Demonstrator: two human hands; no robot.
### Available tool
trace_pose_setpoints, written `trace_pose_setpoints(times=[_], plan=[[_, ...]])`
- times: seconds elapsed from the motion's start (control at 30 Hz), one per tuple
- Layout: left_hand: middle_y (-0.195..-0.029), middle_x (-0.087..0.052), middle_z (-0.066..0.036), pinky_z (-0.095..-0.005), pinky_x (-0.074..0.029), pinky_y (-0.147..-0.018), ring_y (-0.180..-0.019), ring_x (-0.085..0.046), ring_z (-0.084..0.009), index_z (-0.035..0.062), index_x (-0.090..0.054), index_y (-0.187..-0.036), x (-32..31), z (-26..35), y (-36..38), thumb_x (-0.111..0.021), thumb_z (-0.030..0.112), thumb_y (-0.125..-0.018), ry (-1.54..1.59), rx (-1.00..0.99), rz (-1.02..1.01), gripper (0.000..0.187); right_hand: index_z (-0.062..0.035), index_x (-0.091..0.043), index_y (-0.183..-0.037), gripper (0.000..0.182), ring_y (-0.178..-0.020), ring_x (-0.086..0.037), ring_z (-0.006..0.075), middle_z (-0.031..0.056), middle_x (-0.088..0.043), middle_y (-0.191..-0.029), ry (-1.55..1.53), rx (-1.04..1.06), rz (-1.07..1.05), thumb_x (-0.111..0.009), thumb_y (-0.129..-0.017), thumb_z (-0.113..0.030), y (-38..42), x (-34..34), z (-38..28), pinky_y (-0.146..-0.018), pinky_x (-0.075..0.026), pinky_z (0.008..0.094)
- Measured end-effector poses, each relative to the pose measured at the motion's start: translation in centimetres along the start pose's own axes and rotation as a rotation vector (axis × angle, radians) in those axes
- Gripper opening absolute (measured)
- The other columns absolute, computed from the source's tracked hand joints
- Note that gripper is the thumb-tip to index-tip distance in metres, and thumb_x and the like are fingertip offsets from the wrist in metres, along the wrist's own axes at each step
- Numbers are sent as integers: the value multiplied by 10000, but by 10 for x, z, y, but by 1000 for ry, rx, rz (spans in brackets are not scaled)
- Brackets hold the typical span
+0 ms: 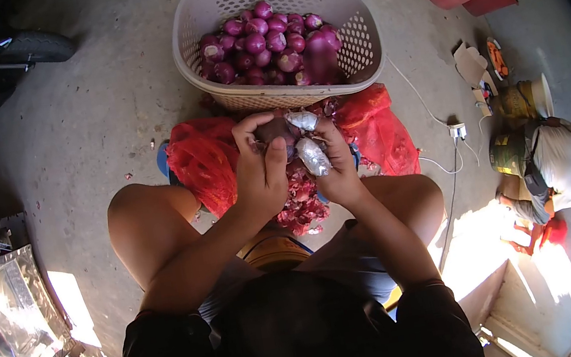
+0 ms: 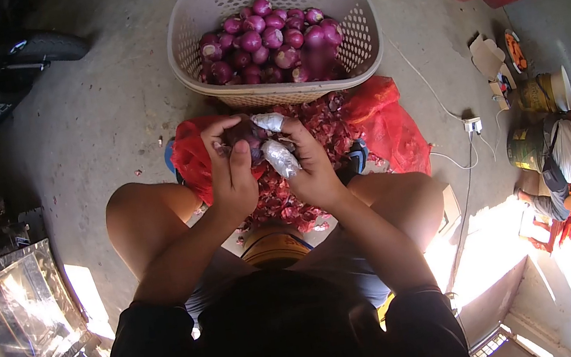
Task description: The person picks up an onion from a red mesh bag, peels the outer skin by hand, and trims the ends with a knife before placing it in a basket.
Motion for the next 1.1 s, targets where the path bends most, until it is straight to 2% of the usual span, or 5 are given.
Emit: trace_pose_setpoints(times=[0.33, 0.53, 0.63, 0.73, 1.1], plan=[[-1070, -434, -112, -303, -338, -884, -969, -427, -163, 0, -386, -1138, 0, -4, -1, -360, 188, -922, 13, 75, -7, 287, -43, -442, -1200, 322, -1012, -476, 114, 53, -498, -1115, -18, -31, 39, -507, -885, -25, 0, 0, 3, -877, -387, 257], [-921, -473, -68, -252, -389, -749, -809, -450, -114, 22, -415, -1058, 2, -21, -6, -379, 181, -930, 190, 226, 60, 207, -41, -452, -1204, 369, -942, -544, 138, 83, -560, -1083, 233, 94, 59, -545, -849, -4, 0, 3, -2, -822, -428, 256], [-883, -513, -46, -223, -425, -593, -716, -501, -96, 70, -459, -1040, 2, -35, -3, -323, 260, -928, 261, 549, -5, 259, -45, -445, -1214, 425, -925, -579, 165, 111, -586, -1081, 332, 91, 23, -569, -813, 20, 2, 7, 3, -810, -443, 268], [-834, -533, -31, -220, -406, -489, -639, -504, -83, 97, -469, -1019, 4, -43, -2, -307, 281, -928, 295, 579, 0, 261, -47, -444, -1218, 454, -926, -595, 184, 124, -593, -1087, 350, 111, -11, -576, -791, 35, 0, 6, 1, -811, -448, 273], [-827, -563, -10, -232, -433, -568, -697, -536, -91, 118, -484, -1031, -5, -47, 8, -438, 353, -898, 694, 906, -93, 274, -20, -442, -1226, 387, -1001, -544, 157, 103, -559, -1137, 218, 120, -4, -541, -852, -8, 0, 2, -7, -861, -419, 273]])
Point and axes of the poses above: each hand's wrist, its own y-axis away from the middle knuckle, its own x-axis out of the back of the hand, z = x × y, the point moved 7 cm from there along -y, towards the middle knuckle
